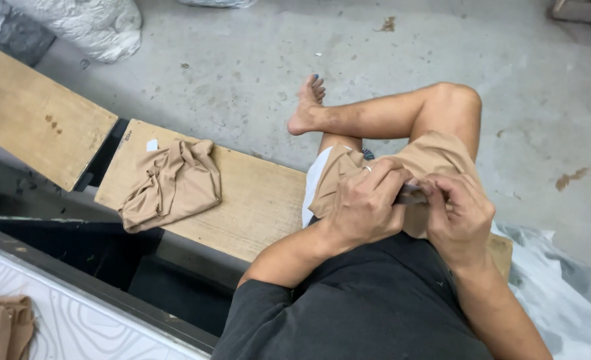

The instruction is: Trimming loose threads from tan fabric garments using small scissors

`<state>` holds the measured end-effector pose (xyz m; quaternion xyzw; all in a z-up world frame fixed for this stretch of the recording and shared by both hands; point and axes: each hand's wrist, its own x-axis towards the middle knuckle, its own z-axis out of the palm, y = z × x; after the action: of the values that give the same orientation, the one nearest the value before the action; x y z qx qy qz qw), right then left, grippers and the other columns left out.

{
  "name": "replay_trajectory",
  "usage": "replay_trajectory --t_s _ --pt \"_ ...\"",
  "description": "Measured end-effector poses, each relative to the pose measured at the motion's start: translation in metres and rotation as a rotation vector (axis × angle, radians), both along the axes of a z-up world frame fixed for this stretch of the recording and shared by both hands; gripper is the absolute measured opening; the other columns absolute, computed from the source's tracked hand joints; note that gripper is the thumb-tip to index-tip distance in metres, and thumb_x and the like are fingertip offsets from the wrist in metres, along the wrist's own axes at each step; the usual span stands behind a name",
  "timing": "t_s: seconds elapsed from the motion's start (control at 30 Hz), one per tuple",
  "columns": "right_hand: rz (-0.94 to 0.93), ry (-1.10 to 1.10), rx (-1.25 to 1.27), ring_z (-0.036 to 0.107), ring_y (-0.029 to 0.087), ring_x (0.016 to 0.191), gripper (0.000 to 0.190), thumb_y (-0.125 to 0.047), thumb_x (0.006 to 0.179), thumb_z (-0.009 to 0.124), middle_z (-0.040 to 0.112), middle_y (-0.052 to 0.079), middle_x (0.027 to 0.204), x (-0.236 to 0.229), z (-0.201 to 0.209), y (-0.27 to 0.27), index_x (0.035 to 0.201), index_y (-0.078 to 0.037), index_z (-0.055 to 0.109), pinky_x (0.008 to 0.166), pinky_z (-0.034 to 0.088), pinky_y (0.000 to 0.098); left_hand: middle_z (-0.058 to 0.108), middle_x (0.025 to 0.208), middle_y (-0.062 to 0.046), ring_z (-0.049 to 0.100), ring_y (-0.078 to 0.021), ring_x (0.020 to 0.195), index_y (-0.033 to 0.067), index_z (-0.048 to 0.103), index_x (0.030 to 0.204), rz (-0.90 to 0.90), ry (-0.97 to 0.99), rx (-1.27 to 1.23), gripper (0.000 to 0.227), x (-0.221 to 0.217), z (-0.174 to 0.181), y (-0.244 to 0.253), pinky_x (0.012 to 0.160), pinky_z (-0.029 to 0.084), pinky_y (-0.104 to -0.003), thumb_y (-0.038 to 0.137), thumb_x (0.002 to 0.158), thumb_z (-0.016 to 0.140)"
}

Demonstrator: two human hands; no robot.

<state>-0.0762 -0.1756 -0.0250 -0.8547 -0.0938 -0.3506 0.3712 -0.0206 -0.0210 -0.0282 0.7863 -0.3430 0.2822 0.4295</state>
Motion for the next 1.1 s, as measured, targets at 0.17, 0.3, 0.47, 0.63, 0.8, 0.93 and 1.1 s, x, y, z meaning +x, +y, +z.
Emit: replay_trajectory --t_s 0.17,0.3,0.47,0.63,0.8,0.93,1.1 --pt "0.066 0.079 0.013 0.060 0.031 0.061 0.013 -0.001 0.102 0.070 0.066 0.012 0.075 -0.002 -0.011 -0.013 0.089 -0.001 0.071 0.060 0.048 0.0367 0.061 0.091 -0.005 0.067 -0.0269 0.064 0.0098 0.065 0.097 -0.203 -0.009 0.104 0.020 0.003 0.018 0.016 0.054 0.055 -0.038 0.012 0.078 0.068" --pt "0.158 0.113 0.107 0.053 0.022 0.051 0.017 0.000 0.101 0.065 0.063 0.008 0.070 -0.011 -0.009 -0.011 0.086 -0.005 0.071 0.055 0.046 0.0300 0.060 0.083 -0.008 0.069 -0.0336 0.068 0.0057 0.060 0.089 -0.526 0.216 -0.003 0.013 0.012 -0.006 0.017 0.050 0.053 -0.041 0.012 0.079 0.067" --pt "0.188 0.129 0.124 0.058 0.025 0.054 0.012 0.000 0.096 0.070 0.066 0.008 0.073 -0.011 -0.007 -0.007 0.085 -0.004 0.071 0.054 0.046 0.0301 0.054 0.077 -0.005 0.066 -0.0345 0.068 0.0089 0.055 0.084 -0.608 0.286 -0.067 0.006 0.013 -0.001 0.020 0.052 0.051 -0.037 0.009 0.085 0.061" --pt "-0.053 0.264 0.180 0.057 0.020 0.086 0.010 -0.006 0.107 0.053 0.063 0.007 0.098 -0.021 -0.074 -0.078 0.099 -0.006 0.059 0.084 0.045 0.0352 0.056 0.090 -0.010 0.058 -0.0311 0.081 0.0070 0.055 0.094 -1.209 0.373 -0.067 0.019 -0.010 0.017 0.046 0.078 0.049 -0.038 0.002 0.096 0.036" --pt "-0.050 0.196 0.280 0.057 0.022 0.081 0.017 -0.004 0.108 0.065 0.061 0.014 0.088 -0.030 -0.035 -0.053 0.093 0.003 0.064 0.079 0.044 0.0340 0.066 0.099 -0.010 0.067 -0.0295 0.088 0.0054 0.059 0.111 -0.590 0.247 -0.123 0.023 -0.008 0.034 0.051 0.082 0.052 -0.038 0.027 0.108 0.052" --pt "0.006 0.263 0.108 0.061 0.023 0.075 0.016 -0.003 0.099 0.059 0.065 0.008 0.082 -0.034 0.026 -0.003 0.084 -0.007 0.062 0.077 0.046 0.0347 0.067 0.122 -0.017 0.068 -0.0381 0.118 0.0002 0.055 0.123 -0.481 0.197 -0.026 0.044 0.002 0.035 0.028 0.107 0.054 -0.048 0.035 0.099 0.067" --pt "0.144 0.083 -0.003 0.065 0.027 0.071 0.018 -0.001 0.103 0.056 0.067 0.015 0.081 -0.033 0.037 0.008 0.088 0.004 0.064 0.067 0.051 0.0340 0.053 0.086 -0.007 0.054 -0.0300 0.064 0.0068 0.065 0.111 -0.462 -0.016 0.231 0.036 -0.004 0.023 0.036 0.054 0.044 -0.042 0.000 0.076 0.063"
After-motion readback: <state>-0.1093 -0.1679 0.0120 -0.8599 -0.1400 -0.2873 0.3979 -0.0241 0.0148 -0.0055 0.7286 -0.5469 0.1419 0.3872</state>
